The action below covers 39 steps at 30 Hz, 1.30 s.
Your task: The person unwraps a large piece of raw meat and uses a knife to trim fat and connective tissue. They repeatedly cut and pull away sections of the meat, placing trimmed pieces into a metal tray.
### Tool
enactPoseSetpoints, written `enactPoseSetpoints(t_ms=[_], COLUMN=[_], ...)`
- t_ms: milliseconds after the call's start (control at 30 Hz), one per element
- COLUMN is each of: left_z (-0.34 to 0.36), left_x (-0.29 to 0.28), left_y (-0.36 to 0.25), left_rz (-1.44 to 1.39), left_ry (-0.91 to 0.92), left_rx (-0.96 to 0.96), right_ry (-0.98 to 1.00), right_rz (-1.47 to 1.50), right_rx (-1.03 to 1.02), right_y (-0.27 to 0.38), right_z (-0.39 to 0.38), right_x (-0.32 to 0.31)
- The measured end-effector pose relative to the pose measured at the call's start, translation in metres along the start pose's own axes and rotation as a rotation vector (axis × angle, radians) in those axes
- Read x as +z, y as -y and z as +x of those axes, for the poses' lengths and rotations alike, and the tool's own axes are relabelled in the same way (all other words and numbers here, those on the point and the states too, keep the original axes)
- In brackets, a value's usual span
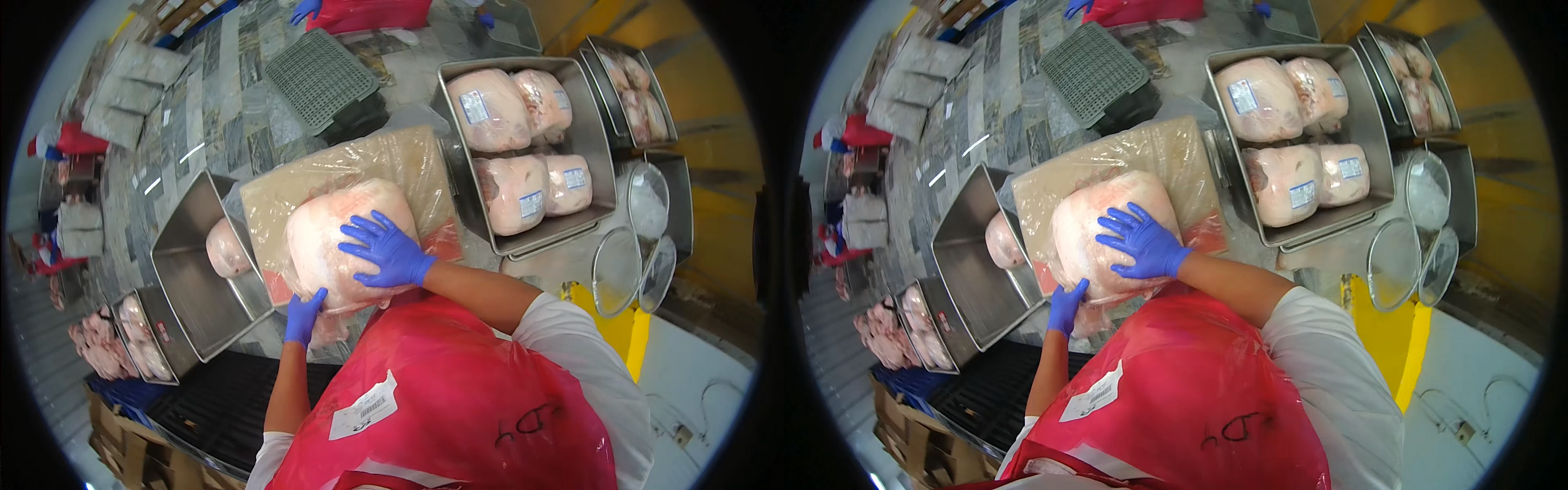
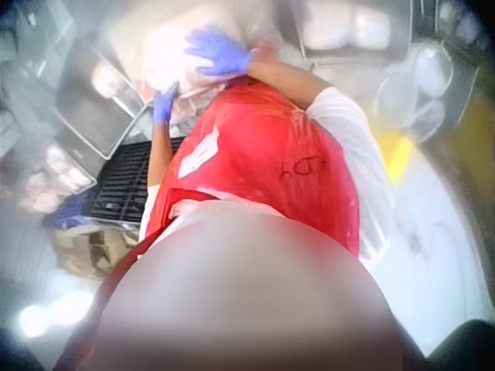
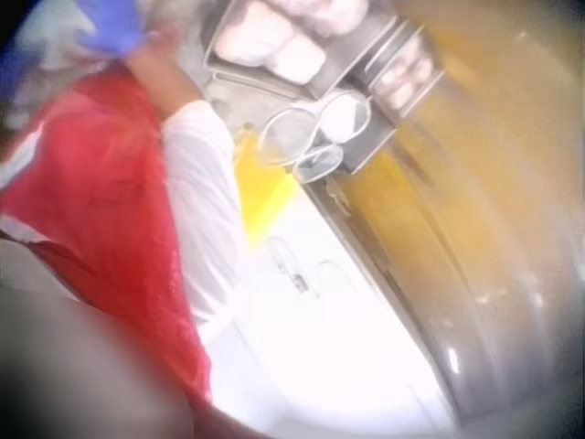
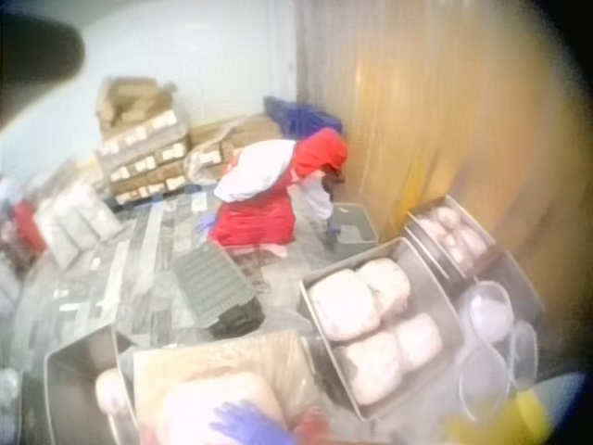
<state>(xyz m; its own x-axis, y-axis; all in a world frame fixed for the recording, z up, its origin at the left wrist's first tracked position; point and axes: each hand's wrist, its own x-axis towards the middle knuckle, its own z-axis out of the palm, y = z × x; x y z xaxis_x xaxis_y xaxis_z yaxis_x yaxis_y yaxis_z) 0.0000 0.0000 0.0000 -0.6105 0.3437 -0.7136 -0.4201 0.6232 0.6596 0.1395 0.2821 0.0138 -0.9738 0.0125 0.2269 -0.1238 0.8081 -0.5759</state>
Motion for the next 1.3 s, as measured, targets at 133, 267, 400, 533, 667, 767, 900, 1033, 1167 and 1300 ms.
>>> enactPoseSetpoints(t_ms=[133, 267, 400, 533, 667, 767, 900, 1033, 1167, 1300], left_z=[-0.011, -0.009, -0.013, -0.023, -0.023, -0.024, -0.03, -0.032, -0.034, -0.036], left_x=[0.006, 0.011, 0.008, 0.009, 0.016, 0.019, 0.027, 0.027, 0.028, 0.033], left_y=[-0.002, -0.008, -0.01, -0.011, -0.022, -0.02, -0.018, -0.016, -0.019, -0.024], left_rz=[0.021, 0.027, 0.036, 0.107, 0.062, 0.063, 0.142, 0.081, 0.101, 0.097], left_ry=[-0.009, -0.069, -0.057, -0.121, -0.134, -0.174, -0.255, -0.252, -0.266, -0.275], left_rx=[-0.085, -0.087, -0.128, -0.164, -0.156, -0.174, -0.2, -0.222, -0.229, -0.243], right_ry=[-0.064, -0.057, -0.159, -0.458, -0.081, 0.061, 0.171, -0.026, 0.061, -0.05], right_rz=[0.065, 0.119, 0.301, 0.449, 0.261, 0.182, 0.177, 0.059, 0.386, 0.457], right_rx=[-0.011, -0.023, -0.011, 0.416, 0.946, 0.959, 0.842, 0.563, 0.516, 0.571], right_y=[-0.003, -0.013, -0.021, -0.077, -0.211, -0.265, -0.262, -0.201, -0.147, -0.132], right_z=[-0.013, -0.011, -0.015, 0.003, 0.028, 0.042, 0.058, 0.042, 0.01, -0.021], right_x=[-0.006, -0.014, -0.017, -0.049, -0.093, -0.107, -0.114, -0.065, -0.011, -0.012])
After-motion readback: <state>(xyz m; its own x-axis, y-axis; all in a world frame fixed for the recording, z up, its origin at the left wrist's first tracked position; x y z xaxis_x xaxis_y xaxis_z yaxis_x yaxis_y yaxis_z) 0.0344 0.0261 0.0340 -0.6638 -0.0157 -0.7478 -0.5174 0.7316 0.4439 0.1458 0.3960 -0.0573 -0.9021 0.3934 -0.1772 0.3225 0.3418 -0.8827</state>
